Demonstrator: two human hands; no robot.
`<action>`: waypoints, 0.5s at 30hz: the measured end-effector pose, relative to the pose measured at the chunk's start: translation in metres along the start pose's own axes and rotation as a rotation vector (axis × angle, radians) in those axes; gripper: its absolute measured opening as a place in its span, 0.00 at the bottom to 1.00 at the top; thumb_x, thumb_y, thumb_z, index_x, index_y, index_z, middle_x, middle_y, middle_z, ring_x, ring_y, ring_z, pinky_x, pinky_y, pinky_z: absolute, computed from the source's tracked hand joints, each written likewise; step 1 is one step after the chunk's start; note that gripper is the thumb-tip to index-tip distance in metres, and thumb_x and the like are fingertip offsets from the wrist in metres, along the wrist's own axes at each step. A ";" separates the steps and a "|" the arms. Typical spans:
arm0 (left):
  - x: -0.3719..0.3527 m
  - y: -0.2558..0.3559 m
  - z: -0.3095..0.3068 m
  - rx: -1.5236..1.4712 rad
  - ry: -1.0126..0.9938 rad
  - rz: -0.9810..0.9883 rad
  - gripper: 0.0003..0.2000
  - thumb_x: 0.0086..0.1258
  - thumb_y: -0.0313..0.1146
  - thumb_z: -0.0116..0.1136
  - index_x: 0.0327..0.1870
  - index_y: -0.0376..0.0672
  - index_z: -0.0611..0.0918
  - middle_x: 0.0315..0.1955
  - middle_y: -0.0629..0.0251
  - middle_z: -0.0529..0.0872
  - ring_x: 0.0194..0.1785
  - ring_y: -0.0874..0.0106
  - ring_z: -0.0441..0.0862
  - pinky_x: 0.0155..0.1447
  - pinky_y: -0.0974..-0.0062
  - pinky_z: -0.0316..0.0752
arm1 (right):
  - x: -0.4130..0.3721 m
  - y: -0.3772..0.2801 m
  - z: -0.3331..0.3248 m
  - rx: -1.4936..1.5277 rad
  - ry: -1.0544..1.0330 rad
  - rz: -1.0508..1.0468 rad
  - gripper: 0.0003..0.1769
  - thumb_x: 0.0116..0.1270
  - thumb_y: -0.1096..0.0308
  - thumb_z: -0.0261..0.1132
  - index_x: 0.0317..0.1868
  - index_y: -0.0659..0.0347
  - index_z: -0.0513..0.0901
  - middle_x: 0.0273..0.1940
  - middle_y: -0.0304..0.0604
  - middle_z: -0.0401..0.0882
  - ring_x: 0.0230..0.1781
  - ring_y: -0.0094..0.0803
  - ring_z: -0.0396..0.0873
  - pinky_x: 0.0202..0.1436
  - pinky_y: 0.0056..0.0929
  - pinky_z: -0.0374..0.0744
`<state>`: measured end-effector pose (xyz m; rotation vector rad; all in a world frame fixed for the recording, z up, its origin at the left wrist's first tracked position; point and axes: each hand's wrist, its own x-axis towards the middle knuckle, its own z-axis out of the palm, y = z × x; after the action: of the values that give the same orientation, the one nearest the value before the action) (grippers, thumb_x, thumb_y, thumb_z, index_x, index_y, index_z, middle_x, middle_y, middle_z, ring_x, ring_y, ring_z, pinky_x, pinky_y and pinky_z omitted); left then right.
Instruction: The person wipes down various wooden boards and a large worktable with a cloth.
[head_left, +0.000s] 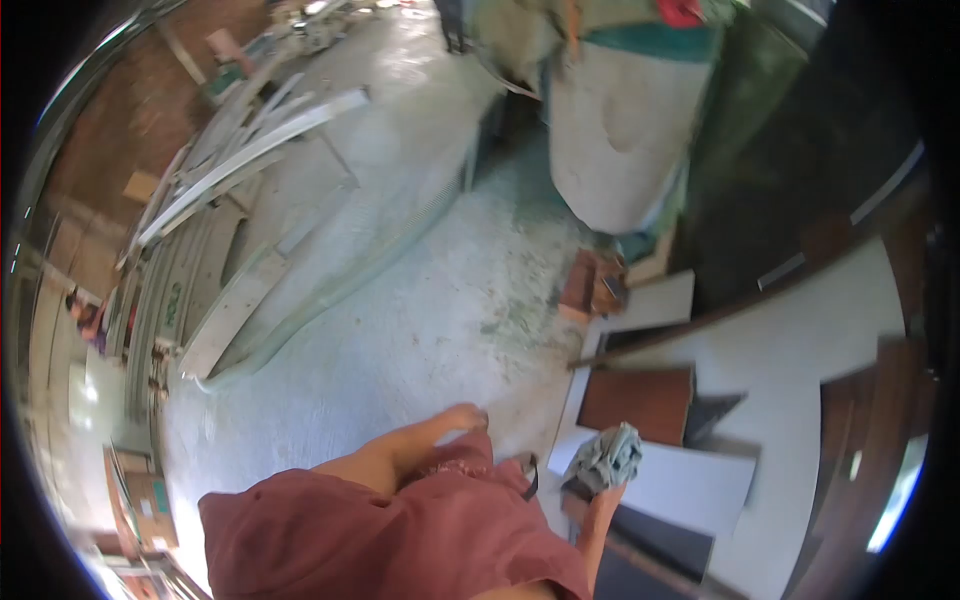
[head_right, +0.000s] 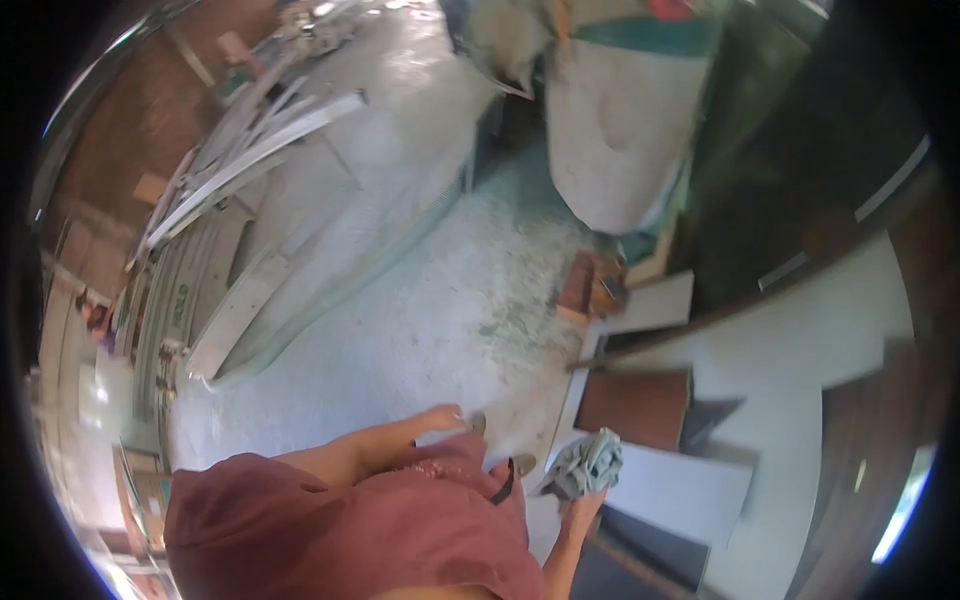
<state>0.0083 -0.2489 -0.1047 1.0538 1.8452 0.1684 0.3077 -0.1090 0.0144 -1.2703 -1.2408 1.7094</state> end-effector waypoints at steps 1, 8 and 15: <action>0.026 -0.060 0.023 0.206 0.132 0.025 0.23 0.52 0.53 0.54 0.31 0.37 0.81 0.35 0.51 0.81 0.38 0.57 0.78 0.41 0.65 0.71 | 0.000 -0.005 -0.002 0.008 0.060 0.044 0.31 0.50 0.62 0.64 0.54 0.65 0.68 0.49 0.44 0.71 0.46 0.32 0.71 0.50 0.29 0.69; -0.006 -0.043 -0.038 -0.348 0.029 -0.312 0.19 0.56 0.45 0.57 0.42 0.39 0.76 0.30 0.57 0.79 0.22 0.72 0.76 0.22 0.74 0.70 | -0.014 -0.001 -0.020 0.056 0.452 0.026 0.31 0.52 0.70 0.62 0.57 0.66 0.62 0.51 0.46 0.69 0.48 0.32 0.69 0.52 0.28 0.68; 0.042 -0.043 -0.067 -0.349 -0.090 -0.229 0.22 0.57 0.45 0.56 0.48 0.38 0.74 0.34 0.57 0.79 0.25 0.71 0.78 0.25 0.76 0.71 | 0.029 0.079 0.006 0.120 0.506 -0.019 0.27 0.52 0.61 0.62 0.52 0.61 0.68 0.45 0.39 0.72 0.44 0.26 0.70 0.46 0.24 0.70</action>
<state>-0.0765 -0.2245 -0.1206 0.5964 1.7605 0.2899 0.2953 -0.1106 -0.0689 -1.4901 -0.8352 1.3104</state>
